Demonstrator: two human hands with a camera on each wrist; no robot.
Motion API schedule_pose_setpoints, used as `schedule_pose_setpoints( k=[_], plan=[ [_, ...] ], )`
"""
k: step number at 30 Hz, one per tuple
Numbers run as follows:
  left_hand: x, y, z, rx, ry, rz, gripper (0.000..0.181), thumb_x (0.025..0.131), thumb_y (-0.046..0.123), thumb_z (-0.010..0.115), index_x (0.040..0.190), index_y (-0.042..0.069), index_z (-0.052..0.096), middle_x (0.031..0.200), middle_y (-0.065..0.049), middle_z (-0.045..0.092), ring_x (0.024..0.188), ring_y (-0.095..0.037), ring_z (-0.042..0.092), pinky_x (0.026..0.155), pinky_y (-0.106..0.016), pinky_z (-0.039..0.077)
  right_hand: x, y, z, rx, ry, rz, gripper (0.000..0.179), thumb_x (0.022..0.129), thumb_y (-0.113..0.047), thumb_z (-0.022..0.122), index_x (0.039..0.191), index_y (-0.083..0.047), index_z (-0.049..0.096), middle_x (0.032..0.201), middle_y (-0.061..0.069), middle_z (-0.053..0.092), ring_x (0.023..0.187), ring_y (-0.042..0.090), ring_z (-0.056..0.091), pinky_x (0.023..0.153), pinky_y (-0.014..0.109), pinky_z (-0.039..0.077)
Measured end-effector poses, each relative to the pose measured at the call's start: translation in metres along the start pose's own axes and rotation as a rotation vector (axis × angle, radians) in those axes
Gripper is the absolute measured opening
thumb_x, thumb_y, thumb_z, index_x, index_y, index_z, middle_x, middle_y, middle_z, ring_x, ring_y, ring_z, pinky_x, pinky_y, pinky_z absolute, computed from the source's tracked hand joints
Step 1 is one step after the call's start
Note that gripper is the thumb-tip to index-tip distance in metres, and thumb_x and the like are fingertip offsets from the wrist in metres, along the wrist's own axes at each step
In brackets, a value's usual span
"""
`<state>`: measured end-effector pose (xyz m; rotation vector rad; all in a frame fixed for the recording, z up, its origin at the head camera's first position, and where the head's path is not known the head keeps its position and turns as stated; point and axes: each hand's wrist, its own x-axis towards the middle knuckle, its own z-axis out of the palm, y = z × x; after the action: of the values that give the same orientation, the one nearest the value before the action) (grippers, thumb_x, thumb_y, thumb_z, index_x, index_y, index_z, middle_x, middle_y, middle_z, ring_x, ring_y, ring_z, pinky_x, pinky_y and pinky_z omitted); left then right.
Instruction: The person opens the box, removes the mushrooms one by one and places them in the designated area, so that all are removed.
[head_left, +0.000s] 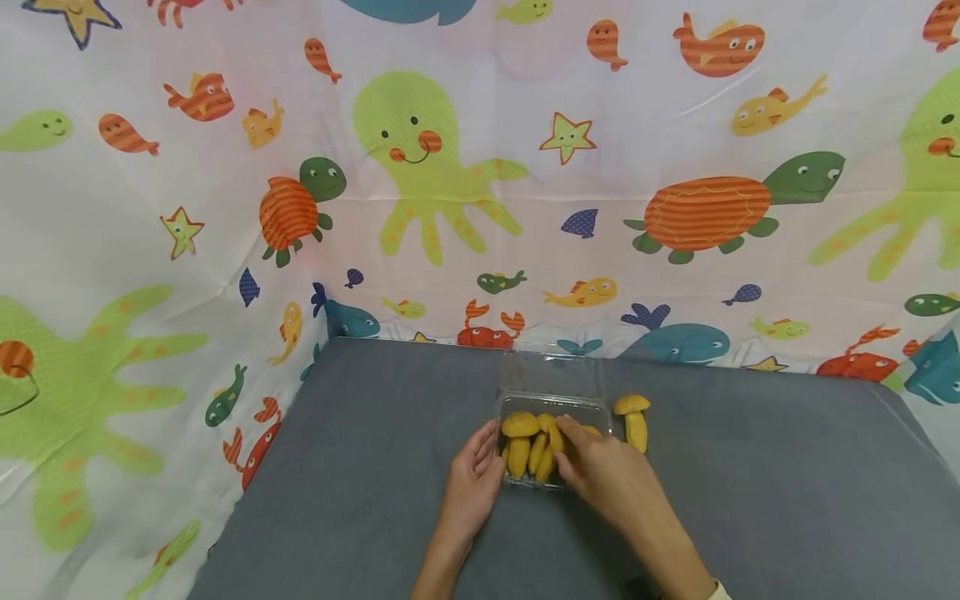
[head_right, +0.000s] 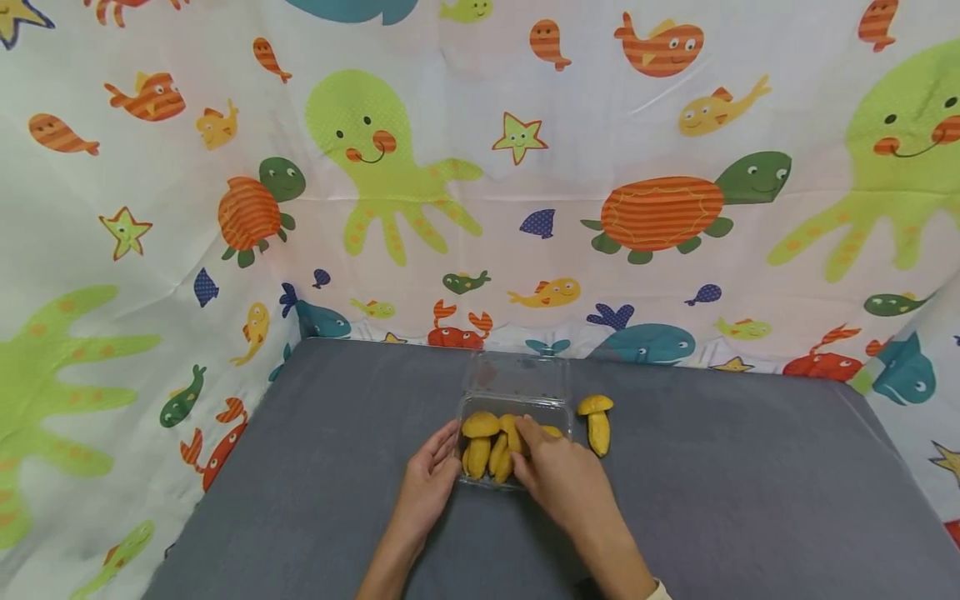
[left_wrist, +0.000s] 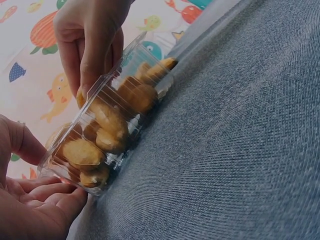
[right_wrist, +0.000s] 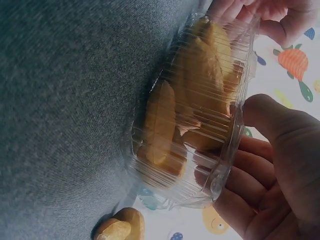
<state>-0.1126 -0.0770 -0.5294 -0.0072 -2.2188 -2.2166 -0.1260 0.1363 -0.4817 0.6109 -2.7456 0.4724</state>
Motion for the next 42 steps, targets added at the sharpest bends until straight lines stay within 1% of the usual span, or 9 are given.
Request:
schedule_pose_setpoints(
  k=[3,5,7,9,11,15,23,30,42],
  plan=[
    [0.0,0.0,0.001,0.009,-0.01,-0.001,0.061,0.099,-0.001,0.054,0.159,0.0,0.044,0.161,-0.021,0.047,0.15,-0.035,0.043,0.122,-0.047,0.036,-0.001,0.001,-0.001,0.004,0.004,0.013,0.049,0.089,-0.022,0.085,0.132,-0.004,0.072,0.079,0.008,0.073,0.047,0.003,0.039,0.041,0.024,0.037],
    [0.0,0.0,0.001,0.011,-0.011,-0.006,0.061,0.099,-0.001,0.053,0.159,0.0,0.043,0.161,-0.02,0.047,0.151,-0.034,0.043,0.122,-0.046,0.036,-0.002,0.002,-0.002,0.007,0.003,0.025,0.048,0.089,-0.02,0.083,0.133,-0.004,0.071,0.074,0.007,0.07,0.046,0.004,0.037,0.04,0.023,0.034],
    [0.0,0.001,0.001,0.01,-0.011,-0.006,0.061,0.099,-0.001,0.053,0.159,0.0,0.043,0.161,-0.02,0.047,0.151,-0.034,0.043,0.123,-0.046,0.036,-0.002,0.002,-0.003,0.013,-0.004,0.042,0.047,0.09,-0.018,0.082,0.134,-0.004,0.07,0.066,0.001,0.062,0.045,0.004,0.036,0.039,0.023,0.031],
    [0.0,0.002,0.001,0.006,-0.01,-0.004,0.061,0.099,-0.001,0.053,0.159,0.001,0.044,0.161,-0.02,0.047,0.151,-0.034,0.043,0.123,-0.046,0.035,-0.002,0.003,-0.004,0.021,-0.013,0.06,0.047,0.091,-0.015,0.08,0.135,-0.004,0.07,0.059,-0.005,0.05,0.044,0.004,0.034,0.038,0.022,0.029],
    [0.0,0.002,0.001,0.004,-0.008,0.004,0.061,0.099,-0.002,0.053,0.159,0.0,0.044,0.161,-0.02,0.047,0.151,-0.035,0.042,0.123,-0.048,0.035,-0.002,0.004,-0.006,0.039,-0.025,0.078,0.048,0.092,-0.013,0.078,0.138,-0.004,0.069,0.055,-0.008,0.043,0.043,0.003,0.033,0.038,0.022,0.028],
    [0.0,0.003,0.001,-0.002,-0.005,0.01,0.061,0.098,-0.003,0.053,0.158,-0.001,0.044,0.161,-0.021,0.047,0.151,-0.035,0.042,0.123,-0.049,0.034,-0.002,0.005,-0.007,0.071,-0.043,0.109,0.049,0.093,-0.011,0.075,0.14,-0.005,0.068,0.052,-0.011,0.035,0.041,0.003,0.031,0.038,0.023,0.026],
    [0.0,0.002,0.003,-0.009,0.002,0.012,0.06,0.098,-0.003,0.054,0.157,-0.003,0.045,0.159,-0.022,0.048,0.151,-0.035,0.043,0.123,-0.048,0.034,-0.001,0.007,-0.006,0.115,-0.06,0.154,0.05,0.093,-0.007,0.07,0.142,-0.006,0.067,0.051,-0.011,0.035,0.041,0.002,0.027,0.04,0.021,0.023],
    [0.001,0.002,0.003,-0.012,0.003,0.018,0.06,0.098,-0.004,0.053,0.157,-0.005,0.045,0.159,-0.023,0.048,0.151,-0.035,0.043,0.123,-0.048,0.034,0.0,0.009,-0.009,0.12,-0.082,0.175,0.049,0.094,-0.007,0.073,0.143,-0.009,0.067,0.051,-0.008,0.036,0.041,0.004,0.028,0.04,0.021,0.024],
    [0.001,0.002,0.003,-0.01,0.007,0.007,0.06,0.098,-0.004,0.053,0.157,-0.004,0.045,0.159,-0.022,0.048,0.151,-0.035,0.043,0.124,-0.05,0.034,0.0,0.015,-0.012,0.145,-0.045,0.158,0.045,0.095,-0.005,0.073,0.14,-0.012,0.071,0.05,-0.011,0.032,0.042,0.001,0.025,0.041,0.021,0.024]
  ],
)
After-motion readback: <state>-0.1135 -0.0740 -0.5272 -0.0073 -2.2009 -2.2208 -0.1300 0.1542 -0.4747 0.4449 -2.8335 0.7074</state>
